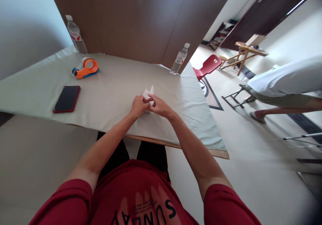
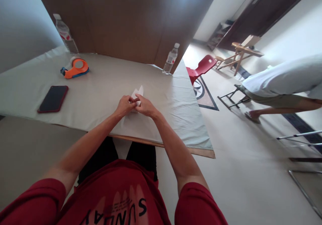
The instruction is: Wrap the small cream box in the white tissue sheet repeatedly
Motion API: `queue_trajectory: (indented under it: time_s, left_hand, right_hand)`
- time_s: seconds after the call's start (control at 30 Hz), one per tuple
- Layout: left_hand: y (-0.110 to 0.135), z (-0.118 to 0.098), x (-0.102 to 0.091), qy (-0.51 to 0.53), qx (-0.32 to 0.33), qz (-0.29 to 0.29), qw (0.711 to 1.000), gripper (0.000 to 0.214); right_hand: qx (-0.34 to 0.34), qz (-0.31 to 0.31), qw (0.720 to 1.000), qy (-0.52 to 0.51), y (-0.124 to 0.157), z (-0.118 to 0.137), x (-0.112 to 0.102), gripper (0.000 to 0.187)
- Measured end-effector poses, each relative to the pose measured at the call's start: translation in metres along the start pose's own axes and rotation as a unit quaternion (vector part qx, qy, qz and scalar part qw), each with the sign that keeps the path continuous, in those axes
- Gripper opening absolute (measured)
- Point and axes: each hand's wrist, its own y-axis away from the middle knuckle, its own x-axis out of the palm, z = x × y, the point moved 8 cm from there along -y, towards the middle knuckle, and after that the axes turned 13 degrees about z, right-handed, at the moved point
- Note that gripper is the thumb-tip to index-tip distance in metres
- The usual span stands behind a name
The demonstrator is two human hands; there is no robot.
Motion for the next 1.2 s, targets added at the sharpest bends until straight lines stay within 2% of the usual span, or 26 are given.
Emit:
queue_trajectory:
  time_s: [0.13,0.23,0.37,0.47,0.57,0.63,0.73,0.8,0.87,1.0,1.2]
  left_hand:
    - [0.001,-0.001,0.0,-0.007,0.005,0.005,1.0,0.009]
    - [0.002,-0.003,0.001,-0.014,0.011,0.019,1.0,0.012]
    - [0.003,-0.008,0.002,-0.063,0.039,0.027,0.997,0.028]
    - [0.005,-0.018,0.004,-0.119,0.115,0.042,0.985,0.035]
    - [0.004,-0.024,0.009,-0.161,0.179,0.076,0.968,0.032]
    - [0.002,-0.023,0.01,-0.16,0.2,0.087,0.963,0.026]
    - [0.001,-0.022,0.009,-0.138,0.213,0.071,0.965,0.022]
    - [0.002,-0.021,0.009,-0.125,0.217,0.056,0.966,0.021]
    - [0.003,-0.019,0.01,-0.114,0.215,0.051,0.969,0.021]
    - [0.004,-0.016,0.012,-0.098,0.214,0.052,0.97,0.019]
    - [0.004,-0.017,0.012,-0.089,0.217,0.038,0.972,0.018]
  right_hand:
    - [-0.037,-0.086,0.991,-0.092,0.011,-0.02,-0.013,0.061]
    - [-0.052,-0.11,0.987,-0.101,0.01,-0.033,-0.017,0.058]
    - [-0.043,-0.09,0.993,-0.067,-0.006,-0.041,-0.014,0.055]
    - [-0.032,-0.056,0.996,-0.068,-0.014,-0.043,-0.009,0.05]
    - [-0.024,-0.069,0.992,-0.101,-0.012,-0.047,-0.014,0.045]
    - [0.001,-0.113,0.985,-0.132,-0.008,-0.056,-0.024,0.041]
    - [0.098,-0.152,0.962,-0.204,-0.008,-0.084,-0.033,0.038]
    - [0.164,-0.135,0.945,-0.251,-0.015,-0.102,-0.03,0.041]
    - [0.192,-0.113,0.936,-0.272,-0.027,-0.11,-0.026,0.043]
    - [0.183,-0.065,0.943,-0.269,-0.056,-0.108,-0.021,0.041]
    - [0.144,0.003,0.953,-0.268,-0.082,-0.097,-0.017,0.023]
